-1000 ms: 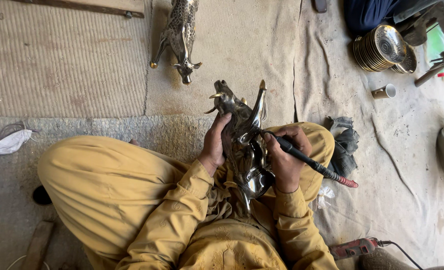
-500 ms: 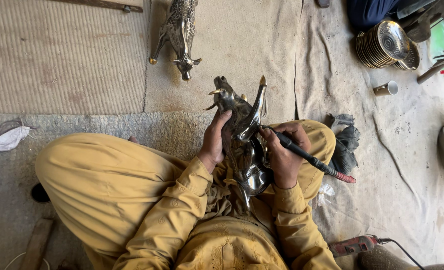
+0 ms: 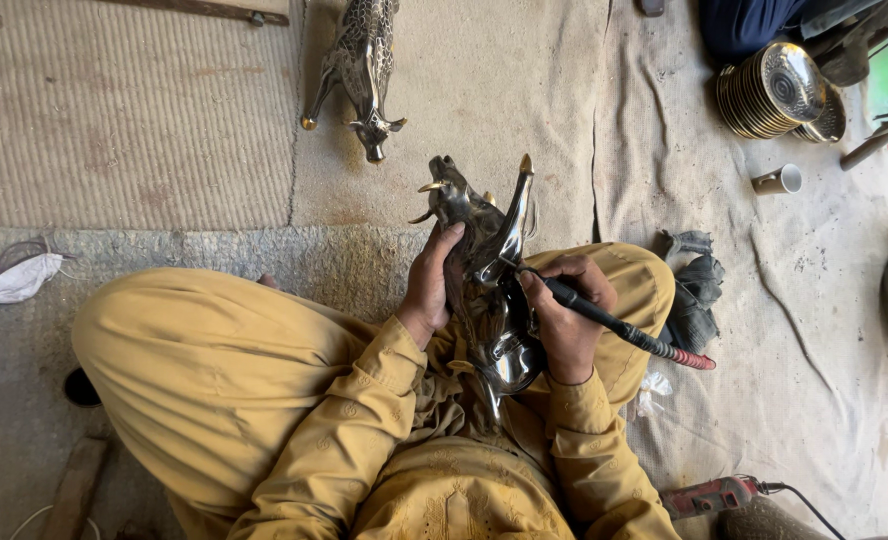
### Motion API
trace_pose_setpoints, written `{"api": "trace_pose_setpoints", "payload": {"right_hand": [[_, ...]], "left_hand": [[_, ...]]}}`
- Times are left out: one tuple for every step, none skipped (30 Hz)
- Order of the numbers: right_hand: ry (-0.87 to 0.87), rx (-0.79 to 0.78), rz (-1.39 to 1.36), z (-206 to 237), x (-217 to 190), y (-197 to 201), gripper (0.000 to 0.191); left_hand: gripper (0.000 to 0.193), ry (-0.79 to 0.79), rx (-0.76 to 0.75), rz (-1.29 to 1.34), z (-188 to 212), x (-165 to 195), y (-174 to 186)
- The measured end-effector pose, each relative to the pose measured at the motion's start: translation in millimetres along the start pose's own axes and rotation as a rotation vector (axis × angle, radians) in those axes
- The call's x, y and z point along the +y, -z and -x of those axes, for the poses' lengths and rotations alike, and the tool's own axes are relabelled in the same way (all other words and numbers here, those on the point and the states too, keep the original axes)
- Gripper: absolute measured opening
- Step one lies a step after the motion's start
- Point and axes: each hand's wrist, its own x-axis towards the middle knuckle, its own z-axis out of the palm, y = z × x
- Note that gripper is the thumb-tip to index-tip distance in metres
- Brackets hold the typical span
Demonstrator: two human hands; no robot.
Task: The person sits cross-legged on the floor holding a brass bull figurine on their lap and engraves its surface with a handheld rotary engraving tool, repositioning and turning the figurine to reach different areas. Other finished brass animal figurines and stacked brass dishes lie on the cloth around them.
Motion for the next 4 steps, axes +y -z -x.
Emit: {"api": "trace_pose_setpoints", "payload": {"right_hand": [[0.003, -0.011, -0.006, -1.5, -0.7, -0.1, 0.017], [-0.003, -0.021, -0.009, 1.1, -2.9, 0.7, 0.016], [-0.004, -0.034, -0.018, 0.9, -3.9, -0.7, 0.016], [0.025, -0.043, -0.02, -2.7, -4.2, -2.7, 0.016]], "left_hand": [[0.047, -0.004, -0.004, -0.006, -1.8, 0.1, -0.7], [0.047, -0.001, -0.001, -0.009, 0.0, -1.6, -0.7], [0.048, -0.006, 0.0, -0.016, -0.4, -0.5, -0.1], [0.051, -0.012, -0.003, -0.008, -3.8, 1.9, -0.2]]}}
